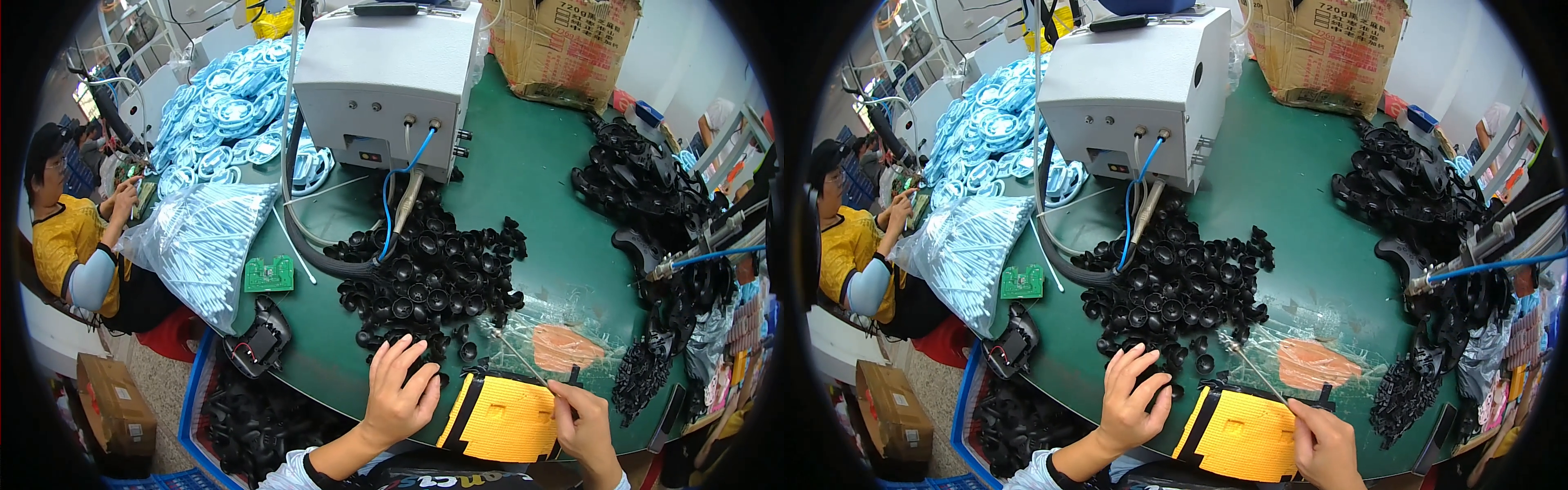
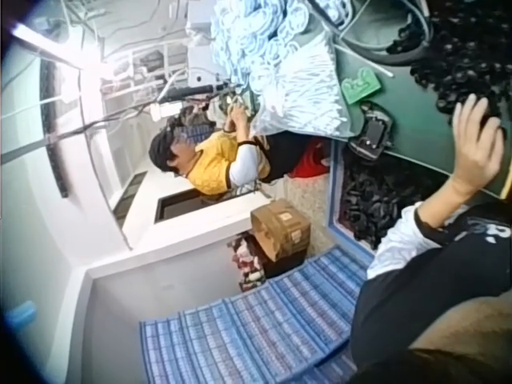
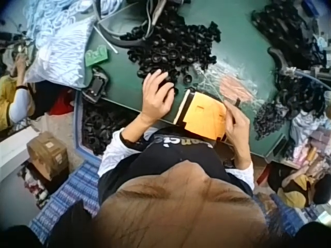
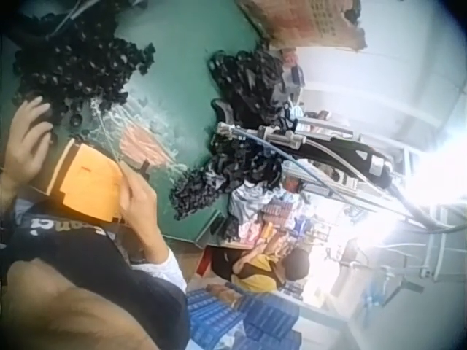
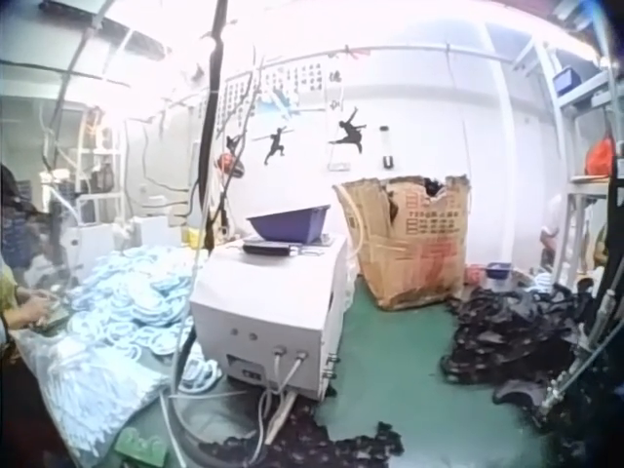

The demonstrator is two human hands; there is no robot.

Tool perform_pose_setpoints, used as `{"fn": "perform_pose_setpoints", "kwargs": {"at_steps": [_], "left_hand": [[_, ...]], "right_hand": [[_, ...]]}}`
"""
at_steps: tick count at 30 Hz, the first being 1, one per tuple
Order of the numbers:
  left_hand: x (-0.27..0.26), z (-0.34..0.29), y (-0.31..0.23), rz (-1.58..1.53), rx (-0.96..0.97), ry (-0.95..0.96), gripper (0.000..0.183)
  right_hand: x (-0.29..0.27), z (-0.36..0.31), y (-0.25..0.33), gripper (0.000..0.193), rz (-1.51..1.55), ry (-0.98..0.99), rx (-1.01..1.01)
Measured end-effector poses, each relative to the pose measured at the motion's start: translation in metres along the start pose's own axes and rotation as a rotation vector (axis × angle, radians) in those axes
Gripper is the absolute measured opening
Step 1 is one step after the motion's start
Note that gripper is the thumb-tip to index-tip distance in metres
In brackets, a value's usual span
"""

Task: The recorder is assembling internal components of game controllers at a factory workbench.

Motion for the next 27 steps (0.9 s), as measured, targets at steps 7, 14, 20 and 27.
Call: {"fn": "perform_pose_setpoints", "kwargs": {"at_steps": [7,14,20,27], "left_hand": [[-0.005,-0.003,0.002,-0.068,-0.009,-0.030,0.036],[-0.001,-0.009,0.007,0.042,-0.175,-0.036,0.071],[-0.003,-0.008,0.009,0.016,-0.250,-0.013,0.077],[0.002,-0.008,0.011,-0.010,-0.269,0.009,0.077]], "right_hand": [[0.011,-0.039,-0.044,0.022,0.353,-0.109,0.169],[0.044,-0.049,-0.056,0.028,0.512,-0.170,0.176],[0.042,-0.066,-0.069,0.027,0.475,-0.121,0.195],[0.045,-0.062,-0.061,0.027,0.510,-0.189,0.190]]}}
Point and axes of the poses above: each hand's wrist, its own z-axis towards the middle knuckle, its own x-axis out of the palm, y = z × x, the point moved 1 cm from there along z, towards the middle knuckle, and after that the axes turned 4 degrees about x, right-handed, at the moved point
